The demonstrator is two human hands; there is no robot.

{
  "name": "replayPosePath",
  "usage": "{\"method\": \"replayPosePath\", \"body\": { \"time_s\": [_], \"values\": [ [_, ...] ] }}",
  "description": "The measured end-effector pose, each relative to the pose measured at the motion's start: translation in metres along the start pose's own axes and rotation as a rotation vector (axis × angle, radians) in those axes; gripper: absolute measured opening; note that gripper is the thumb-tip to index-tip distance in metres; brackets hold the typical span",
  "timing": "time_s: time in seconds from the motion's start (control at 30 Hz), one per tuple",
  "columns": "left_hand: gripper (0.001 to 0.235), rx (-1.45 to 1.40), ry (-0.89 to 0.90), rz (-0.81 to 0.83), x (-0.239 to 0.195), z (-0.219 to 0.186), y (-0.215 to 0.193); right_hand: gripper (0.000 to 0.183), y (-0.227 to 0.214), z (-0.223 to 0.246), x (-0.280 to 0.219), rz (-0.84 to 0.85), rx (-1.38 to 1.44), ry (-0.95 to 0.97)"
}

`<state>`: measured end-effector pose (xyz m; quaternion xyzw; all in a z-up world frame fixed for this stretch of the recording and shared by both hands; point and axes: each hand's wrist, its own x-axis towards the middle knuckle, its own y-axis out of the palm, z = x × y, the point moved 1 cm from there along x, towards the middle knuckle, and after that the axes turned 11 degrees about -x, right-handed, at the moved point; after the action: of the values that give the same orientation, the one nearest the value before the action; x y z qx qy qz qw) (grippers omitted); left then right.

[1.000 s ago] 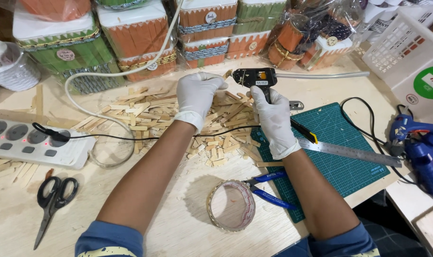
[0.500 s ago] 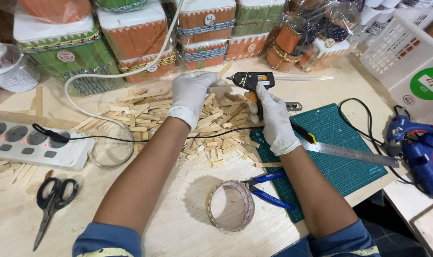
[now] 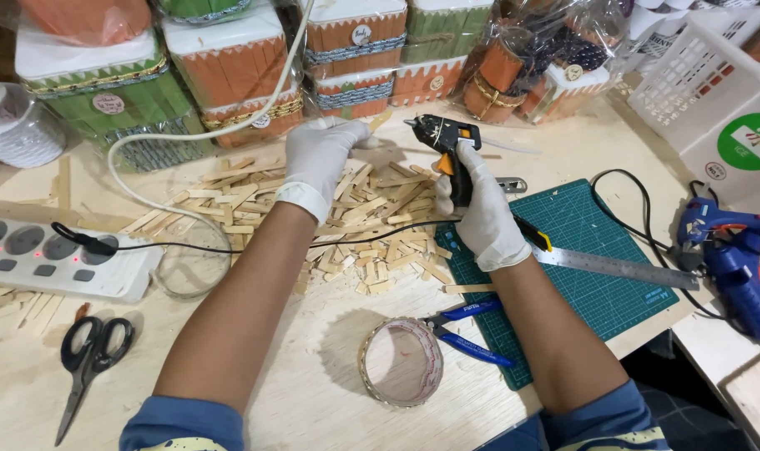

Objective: Assembling a structure from popsicle sticks using hot glue and pliers.

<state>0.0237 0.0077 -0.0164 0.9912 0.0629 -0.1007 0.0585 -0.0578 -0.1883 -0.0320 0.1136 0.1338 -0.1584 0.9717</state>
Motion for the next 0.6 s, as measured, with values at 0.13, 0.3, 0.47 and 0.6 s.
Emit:
{"method": "replayPosePath", "body": {
  "time_s": [0.13, 0.3, 0.47, 0.6],
  "values": [
    [0.030, 0.055, -0.041, 0.038, -0.007, -0.003, -0.002, 0.044, -0.002, 0.006, -0.004, 0.040, 0.071, -0.017],
    [0.021, 0.084, 0.014, 0.036, -0.009, -0.001, -0.005, 0.043, 0.001, 0.019, -0.015, 0.059, 0.245, -0.105],
    [0.021, 0.251, 0.138, -0.082, -0.009, -0.007, -0.018, 0.044, -0.016, 0.019, 0.003, -0.115, 0.258, -0.176],
    [0.018, 0.126, 0.208, -0.173, -0.026, -0.035, -0.016, 0.044, -0.018, 0.012, 0.009, -0.215, 0.187, -0.186]
  ]
}}
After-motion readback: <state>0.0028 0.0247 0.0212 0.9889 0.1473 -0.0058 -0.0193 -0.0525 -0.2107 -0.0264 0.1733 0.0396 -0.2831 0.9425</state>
